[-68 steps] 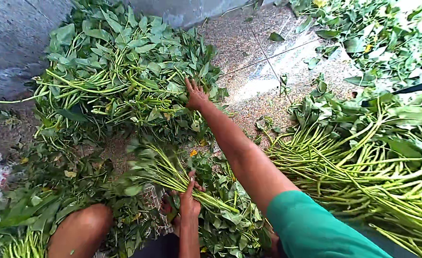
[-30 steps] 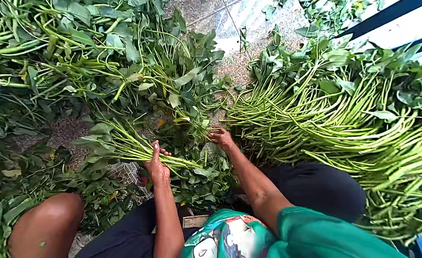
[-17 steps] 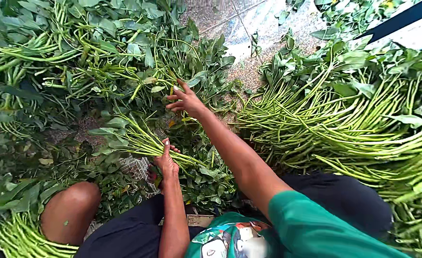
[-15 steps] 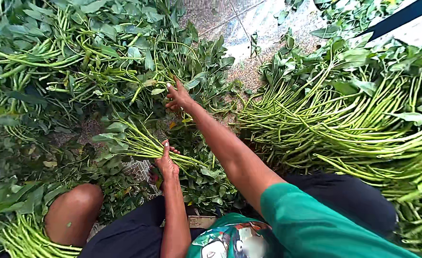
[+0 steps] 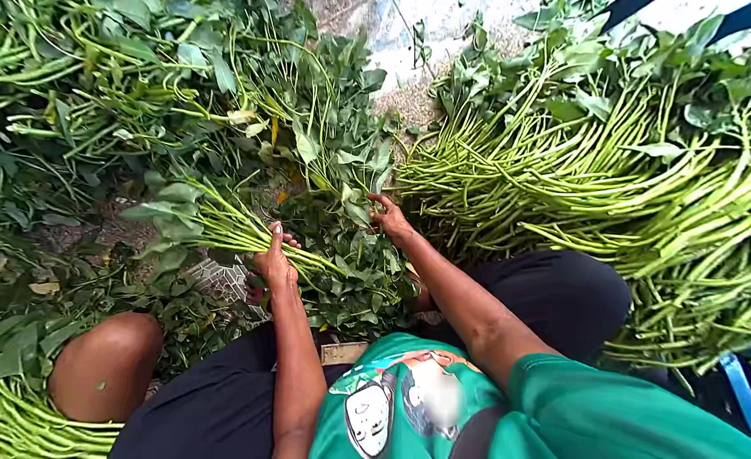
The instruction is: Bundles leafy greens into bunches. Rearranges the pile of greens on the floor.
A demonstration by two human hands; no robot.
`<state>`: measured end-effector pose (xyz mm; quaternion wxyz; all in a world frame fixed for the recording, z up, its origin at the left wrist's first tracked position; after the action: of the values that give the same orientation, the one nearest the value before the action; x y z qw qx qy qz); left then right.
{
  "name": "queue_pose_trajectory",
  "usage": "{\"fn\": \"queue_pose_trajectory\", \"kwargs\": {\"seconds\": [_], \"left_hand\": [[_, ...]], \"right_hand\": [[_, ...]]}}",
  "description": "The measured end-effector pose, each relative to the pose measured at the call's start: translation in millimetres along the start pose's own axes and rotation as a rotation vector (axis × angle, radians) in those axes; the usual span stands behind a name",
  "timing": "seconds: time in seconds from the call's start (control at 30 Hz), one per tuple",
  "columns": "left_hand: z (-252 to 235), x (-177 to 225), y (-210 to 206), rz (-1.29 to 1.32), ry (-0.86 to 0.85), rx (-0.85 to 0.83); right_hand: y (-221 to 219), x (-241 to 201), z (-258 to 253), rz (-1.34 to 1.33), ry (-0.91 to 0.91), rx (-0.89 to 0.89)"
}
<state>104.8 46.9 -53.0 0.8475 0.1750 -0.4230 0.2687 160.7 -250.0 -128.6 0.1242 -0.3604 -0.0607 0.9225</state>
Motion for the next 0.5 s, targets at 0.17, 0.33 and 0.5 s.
{"fn": "queue_pose_trajectory", "kwargs": {"seconds": [0.17, 0.33, 0.5], "left_hand": [[9.1, 2.4, -12.2, -0.176, 0.017, -0.116], [22.4, 13.3, -23.0, -0.163, 0.04, -0.226], [30.4, 9.9, -32.9, -0.113, 0.063, -0.295]], "right_hand": [[-46.5, -13.6, 67.1, 0.227, 0.298, -0.048], [-93.4, -41.2, 163.2, 0.207, 0.55, -0.23], [-81.9, -25.7, 155.3, 0.02, 0.425, -0.266]]}}
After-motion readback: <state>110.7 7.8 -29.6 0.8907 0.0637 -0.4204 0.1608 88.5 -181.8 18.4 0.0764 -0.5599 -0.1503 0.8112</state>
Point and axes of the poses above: each hand's wrist, its own z-axis away from the middle knuckle, its own y-axis out of the back of the hand, x = y × z, the point moved 10 cm from there along -z, towards the middle knuckle, and after that the axes turned 15 degrees about -z, right-handed, at the moved point
